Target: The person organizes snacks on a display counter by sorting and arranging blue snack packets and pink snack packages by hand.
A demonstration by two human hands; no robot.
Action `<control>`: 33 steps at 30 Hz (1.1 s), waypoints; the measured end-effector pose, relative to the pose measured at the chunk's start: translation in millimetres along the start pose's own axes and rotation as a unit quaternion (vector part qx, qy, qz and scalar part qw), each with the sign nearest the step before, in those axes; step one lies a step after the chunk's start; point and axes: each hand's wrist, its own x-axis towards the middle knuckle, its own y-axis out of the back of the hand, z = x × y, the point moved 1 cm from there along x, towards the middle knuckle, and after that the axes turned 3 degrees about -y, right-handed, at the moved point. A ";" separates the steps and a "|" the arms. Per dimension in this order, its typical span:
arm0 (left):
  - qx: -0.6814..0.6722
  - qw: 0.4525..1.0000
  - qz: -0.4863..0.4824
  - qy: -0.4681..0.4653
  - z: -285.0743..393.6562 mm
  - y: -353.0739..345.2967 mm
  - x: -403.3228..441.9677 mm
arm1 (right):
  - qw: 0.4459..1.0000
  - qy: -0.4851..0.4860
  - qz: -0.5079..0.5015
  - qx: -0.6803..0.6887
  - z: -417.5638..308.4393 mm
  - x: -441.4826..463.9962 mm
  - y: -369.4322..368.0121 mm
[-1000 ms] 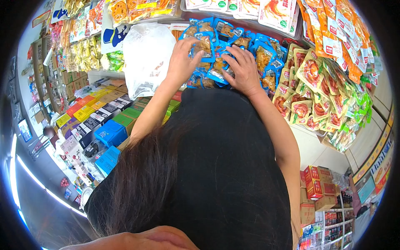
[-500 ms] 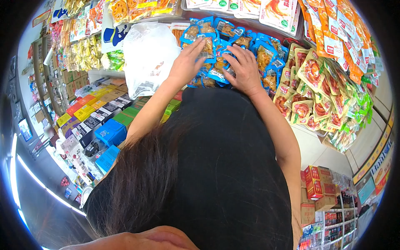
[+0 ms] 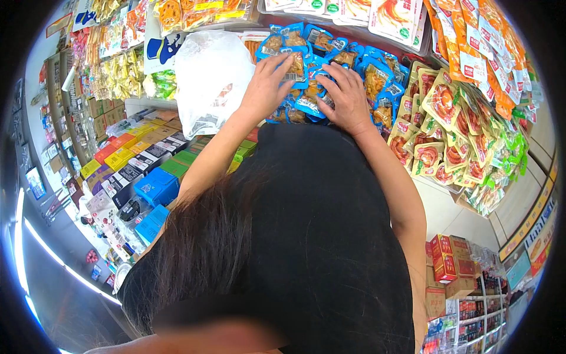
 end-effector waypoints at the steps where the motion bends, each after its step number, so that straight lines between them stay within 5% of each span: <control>1: -0.003 1.000 -0.003 0.002 0.0 0.3 0.3 | 1.000 0.000 0.000 0.001 0.0 0.2 0.2; 33: -0.003 1.000 0.008 0.002 -0.1 -4.9 0.5 | 1.000 0.014 0.012 -0.010 -0.8 1.4 0.5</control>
